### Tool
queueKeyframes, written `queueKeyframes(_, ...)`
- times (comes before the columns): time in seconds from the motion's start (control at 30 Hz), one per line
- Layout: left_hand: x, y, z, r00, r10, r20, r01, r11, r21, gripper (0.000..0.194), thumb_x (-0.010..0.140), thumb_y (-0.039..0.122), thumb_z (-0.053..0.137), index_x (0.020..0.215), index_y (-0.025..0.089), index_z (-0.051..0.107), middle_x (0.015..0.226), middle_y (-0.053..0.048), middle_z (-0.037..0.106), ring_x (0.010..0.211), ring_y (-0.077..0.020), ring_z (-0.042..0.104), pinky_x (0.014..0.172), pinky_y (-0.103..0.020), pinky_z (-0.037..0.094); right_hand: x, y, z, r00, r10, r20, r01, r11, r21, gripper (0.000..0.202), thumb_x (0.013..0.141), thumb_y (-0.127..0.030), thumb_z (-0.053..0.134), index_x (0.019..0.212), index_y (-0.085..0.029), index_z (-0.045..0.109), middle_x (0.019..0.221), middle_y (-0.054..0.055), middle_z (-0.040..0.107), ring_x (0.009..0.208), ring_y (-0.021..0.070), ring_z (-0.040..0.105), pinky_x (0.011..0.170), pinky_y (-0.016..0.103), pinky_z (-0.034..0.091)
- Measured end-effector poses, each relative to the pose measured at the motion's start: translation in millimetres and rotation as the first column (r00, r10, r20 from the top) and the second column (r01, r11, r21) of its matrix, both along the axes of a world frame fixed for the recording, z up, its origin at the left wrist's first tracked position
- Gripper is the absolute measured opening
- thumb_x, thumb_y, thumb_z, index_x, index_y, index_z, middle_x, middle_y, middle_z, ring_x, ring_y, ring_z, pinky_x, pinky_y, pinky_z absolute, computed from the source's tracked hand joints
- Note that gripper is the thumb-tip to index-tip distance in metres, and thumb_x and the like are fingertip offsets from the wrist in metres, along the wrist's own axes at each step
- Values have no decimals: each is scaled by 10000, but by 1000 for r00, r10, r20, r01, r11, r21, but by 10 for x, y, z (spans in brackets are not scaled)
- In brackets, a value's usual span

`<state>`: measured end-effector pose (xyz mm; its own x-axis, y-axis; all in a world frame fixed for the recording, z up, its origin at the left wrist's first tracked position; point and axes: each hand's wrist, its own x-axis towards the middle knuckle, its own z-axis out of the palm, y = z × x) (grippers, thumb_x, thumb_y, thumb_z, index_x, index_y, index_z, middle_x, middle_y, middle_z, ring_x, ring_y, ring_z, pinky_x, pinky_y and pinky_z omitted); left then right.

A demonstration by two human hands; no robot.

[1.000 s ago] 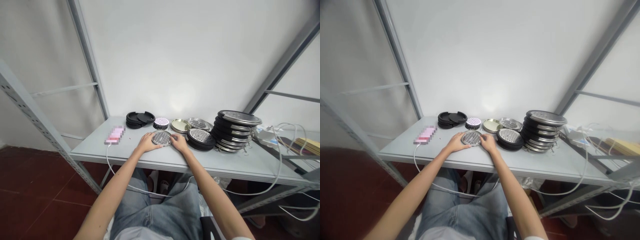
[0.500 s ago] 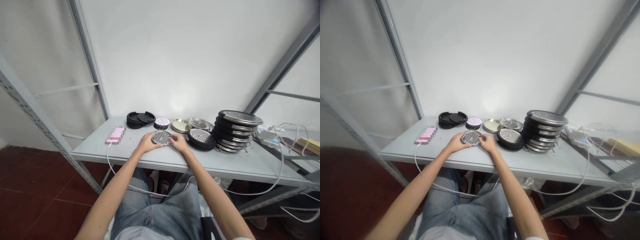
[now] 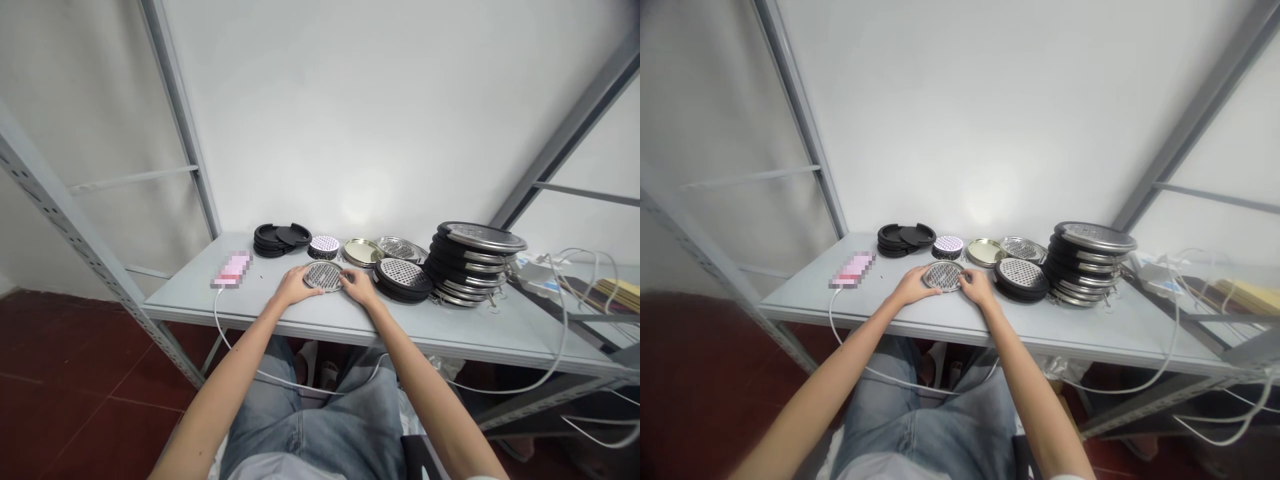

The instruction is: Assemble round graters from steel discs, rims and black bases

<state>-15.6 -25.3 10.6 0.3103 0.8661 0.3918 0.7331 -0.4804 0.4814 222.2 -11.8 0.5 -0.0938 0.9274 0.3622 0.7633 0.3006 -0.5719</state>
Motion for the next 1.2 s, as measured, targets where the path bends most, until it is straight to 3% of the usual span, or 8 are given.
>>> queueKeyframes(0.63,6,6,-35,996,75,-41,-78,993,-87,829,631,716,728,1251,171,642,1427,-157,530,1364,-362,434,1150,-452,330,4,-15,23,1000,4,15,-4,1000,-15,273,896,-291,527,1019,-174,741,1066,87,747,1029,250,676,947,349,487)
queueKeyframes(0.8,6,6,-38,997,68,-46,-72,994,-88,829,631,711,733,1245,161,642,1430,-167,522,1359,-362,435,1149,-449,328,11,-3,36,996,-43,80,35,995,90,292,881,-273,539,1076,-153,720,1218,117,674,1159,243,603,1038,345,429)
queueKeyframes(0.9,19,-8,-25,994,98,-48,-102,992,-74,823,682,726,683,1272,156,613,1458,-178,483,1381,-362,401,1153,-459,313,58,35,190,979,-111,172,81,982,172,333,875,-269,536,1126,-134,709,1300,141,617,1206,266,558,1073,358,394)
queueKeyframes(1.03,51,1,-20,974,227,3,-227,973,32,540,920,584,469,1216,162,629,1425,-156,510,1363,-308,418,1145,-440,321,116,154,581,928,-190,320,142,976,167,356,872,-273,532,1115,-86,712,1255,188,637,1197,305,554,1042,365,400)
queueKeyframes(1.2,5,82,-4,927,375,-12,-373,924,80,370,905,437,527,1152,191,652,1359,-138,550,1303,-303,467,1112,-430,366,249,340,987,877,-242,416,243,969,52,393,872,-346,535,1147,-129,714,1136,172,703,1095,296,620,946,351,445)
